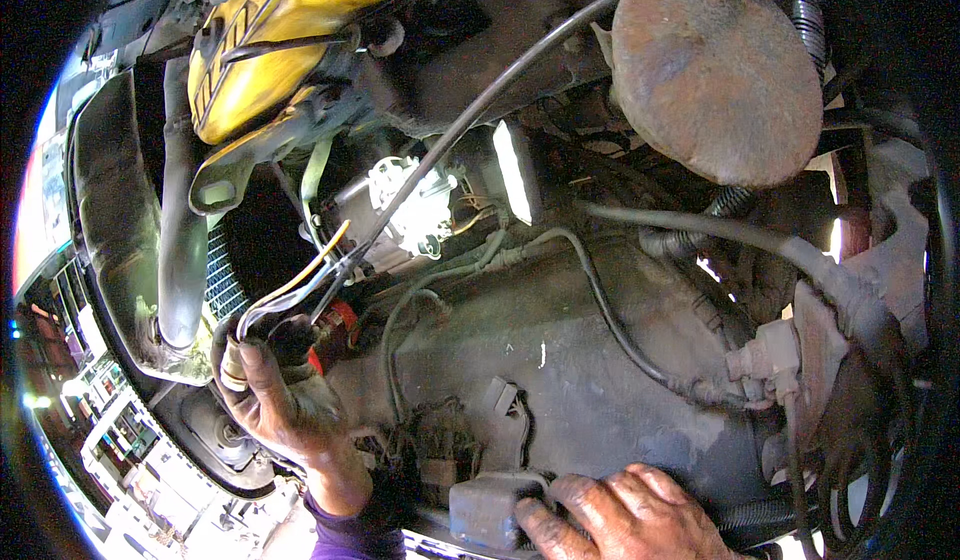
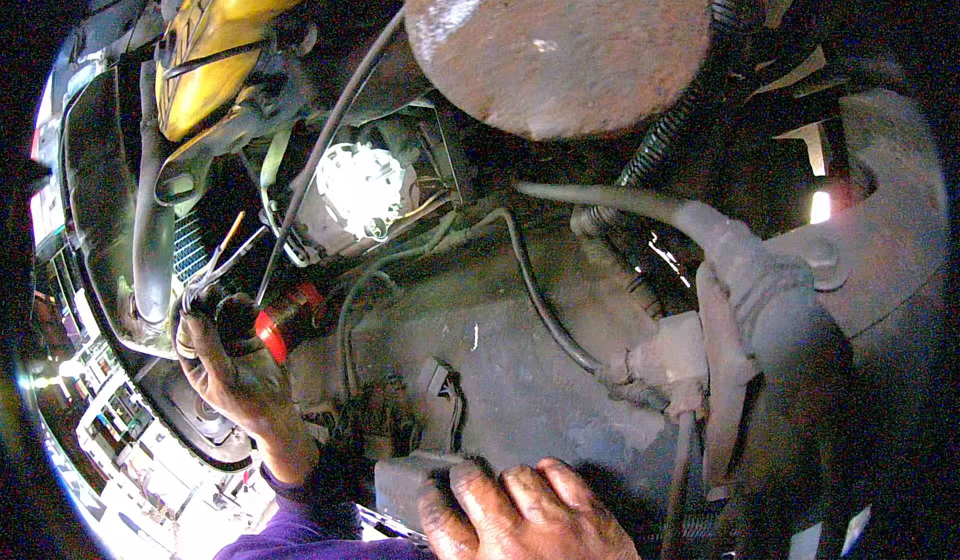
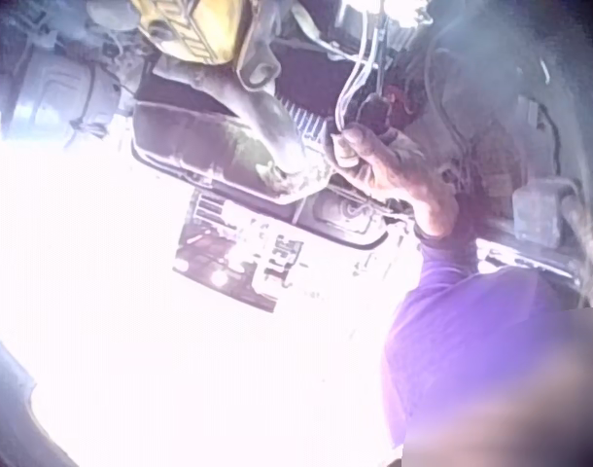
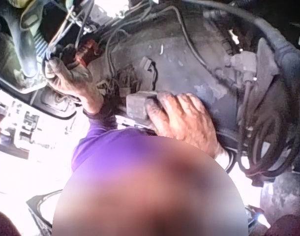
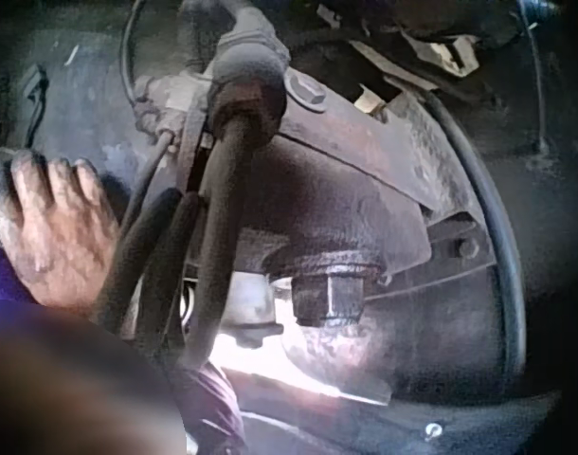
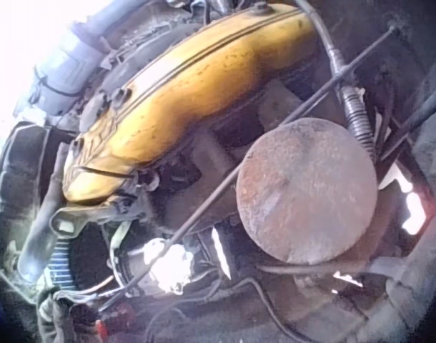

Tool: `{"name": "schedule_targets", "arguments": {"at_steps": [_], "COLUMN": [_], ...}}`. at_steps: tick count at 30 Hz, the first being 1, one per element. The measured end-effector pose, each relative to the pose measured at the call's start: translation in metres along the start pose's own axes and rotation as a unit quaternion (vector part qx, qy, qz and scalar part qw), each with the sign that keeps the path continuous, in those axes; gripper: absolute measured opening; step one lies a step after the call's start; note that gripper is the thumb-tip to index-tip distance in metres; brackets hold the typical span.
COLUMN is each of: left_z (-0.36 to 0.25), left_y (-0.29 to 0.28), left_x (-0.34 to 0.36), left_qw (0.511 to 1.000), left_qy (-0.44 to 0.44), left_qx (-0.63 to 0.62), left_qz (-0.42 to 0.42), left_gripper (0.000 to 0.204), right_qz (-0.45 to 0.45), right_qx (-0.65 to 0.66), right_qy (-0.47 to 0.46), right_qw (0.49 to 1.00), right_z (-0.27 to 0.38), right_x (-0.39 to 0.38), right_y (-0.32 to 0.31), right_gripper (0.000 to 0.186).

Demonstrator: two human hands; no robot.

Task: The person works under the hood of a car, using a wrench to loosen and remove bolts from a component near the alternator. They disconnect electrical connectors, remove a part, and then reattach the connectors and bolts.

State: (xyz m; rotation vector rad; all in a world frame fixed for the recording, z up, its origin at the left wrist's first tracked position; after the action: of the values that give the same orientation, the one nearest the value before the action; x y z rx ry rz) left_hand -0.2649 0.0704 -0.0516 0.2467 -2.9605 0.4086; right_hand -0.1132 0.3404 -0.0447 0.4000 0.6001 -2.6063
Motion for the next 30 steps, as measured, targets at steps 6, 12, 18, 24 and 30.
{"name": "schedule_targets", "arguments": {"at_steps": [6,12,18,24,30], "left_z": [-0.001,-0.001,-0.001,-0.001,0.009], "left_y": [0.010,0.006,0.017,0.008,0.012], "left_x": [0.000,-0.003,-0.003,0.006,0.013], "left_qw": [0.997,0.993,0.995,0.992,0.983], "left_qy": [-0.006,-0.017,-0.028,-0.018,-0.042], "left_qx": [-0.078,-0.118,-0.091,-0.119,-0.174], "left_qz": [0.016,-0.004,0.028,-0.025,-0.033], "left_gripper": [0.030,0.032,0.029,0.024,0.022], "right_qz": [0.051,0.022,-0.031,-0.070,-0.058], "right_qx": [-0.043,-0.095,-0.184,-0.225,-0.289], "right_qy": [0.023,0.078,0.063,0.089,0.128], "right_qw": [0.998,0.992,0.981,0.968,0.947], "right_z": [-0.001,-0.007,-0.012,-0.017,-0.024], "right_x": [0.001,-0.002,-0.003,-0.005,-0.010], "right_y": [0.007,0.003,0.002,-0.001,0.003], "right_gripper": [0.042,0.042,0.044,0.045,0.049]}}
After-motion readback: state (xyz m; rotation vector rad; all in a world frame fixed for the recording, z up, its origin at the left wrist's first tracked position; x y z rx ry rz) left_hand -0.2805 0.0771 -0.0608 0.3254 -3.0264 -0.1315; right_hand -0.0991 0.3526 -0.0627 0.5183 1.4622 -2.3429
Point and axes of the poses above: each hand's wrist, its own x-axis towards the middle knuckle, its own y-axis out of the palm, z = x × y, the point moved 10 cm from there along x, towards the middle knuckle, and after that the axes turned 9 degrees about -x, right-handed, at the moved point
